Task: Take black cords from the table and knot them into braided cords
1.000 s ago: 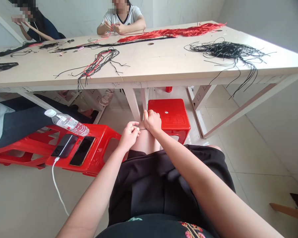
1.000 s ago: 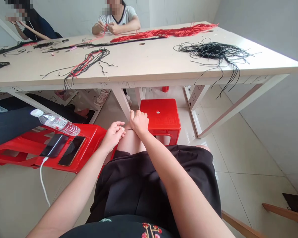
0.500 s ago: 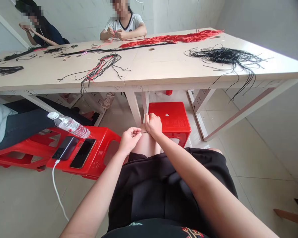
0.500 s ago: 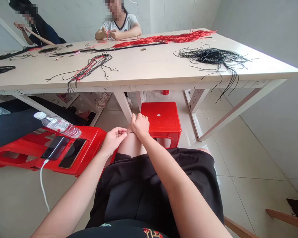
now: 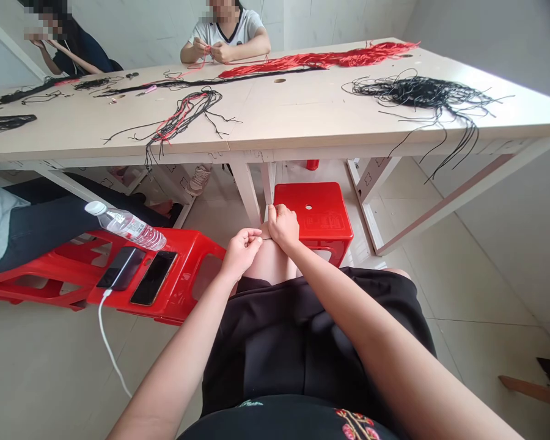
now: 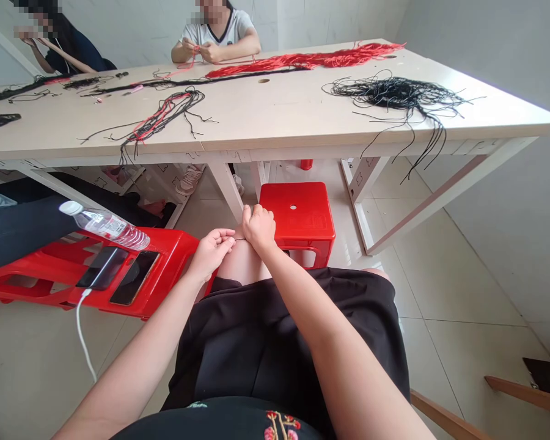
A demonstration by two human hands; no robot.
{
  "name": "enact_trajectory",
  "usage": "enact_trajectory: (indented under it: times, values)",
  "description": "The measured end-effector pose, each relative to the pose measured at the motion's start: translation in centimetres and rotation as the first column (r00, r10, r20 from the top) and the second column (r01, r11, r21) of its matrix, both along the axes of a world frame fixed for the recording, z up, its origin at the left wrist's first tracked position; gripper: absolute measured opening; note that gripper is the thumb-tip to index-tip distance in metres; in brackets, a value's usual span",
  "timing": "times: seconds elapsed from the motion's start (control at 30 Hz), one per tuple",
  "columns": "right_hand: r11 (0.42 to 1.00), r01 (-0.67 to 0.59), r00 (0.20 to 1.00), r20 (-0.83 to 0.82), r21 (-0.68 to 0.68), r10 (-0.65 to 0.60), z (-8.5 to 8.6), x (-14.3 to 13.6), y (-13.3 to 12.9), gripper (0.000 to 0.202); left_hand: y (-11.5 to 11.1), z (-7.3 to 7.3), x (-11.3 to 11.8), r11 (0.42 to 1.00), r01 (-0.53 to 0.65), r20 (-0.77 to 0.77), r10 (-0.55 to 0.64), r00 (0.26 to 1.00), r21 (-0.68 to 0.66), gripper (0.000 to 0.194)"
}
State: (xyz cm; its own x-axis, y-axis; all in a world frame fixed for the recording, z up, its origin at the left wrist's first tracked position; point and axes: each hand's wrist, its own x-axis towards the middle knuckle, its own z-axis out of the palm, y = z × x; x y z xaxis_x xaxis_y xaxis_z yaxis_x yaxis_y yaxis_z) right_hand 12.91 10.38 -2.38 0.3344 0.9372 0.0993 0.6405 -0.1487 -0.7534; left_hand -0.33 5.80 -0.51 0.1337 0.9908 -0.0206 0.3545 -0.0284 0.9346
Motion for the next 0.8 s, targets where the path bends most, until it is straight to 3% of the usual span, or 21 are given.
enact_trajectory:
  times: [0.37,0.53,0.8]
  values:
    - [1.0,-0.005,1.0,-0.018,-0.008,0.005,-0.2,0.1,0.0,0.04,-0.1,1.7,2.3,0.978,0.089,-0.26,-0.038,0.965,0.187,0.024]
    - [1.0,-0.015,1.0,-0.027,0.0,0.015,-0.3,0.1,0.0,0.039,-0.5,1.9,2.5,0.969,0.133,-0.346,-0.055,0.937,0.207,0.033]
    - [1.0,-0.01,0.999,-0.038,-0.007,0.01,-0.4,0.2,0.0,0.038,-0.4,2.1,2.8,0.96,0.145,-0.434,-0.027,0.9,0.241,0.032]
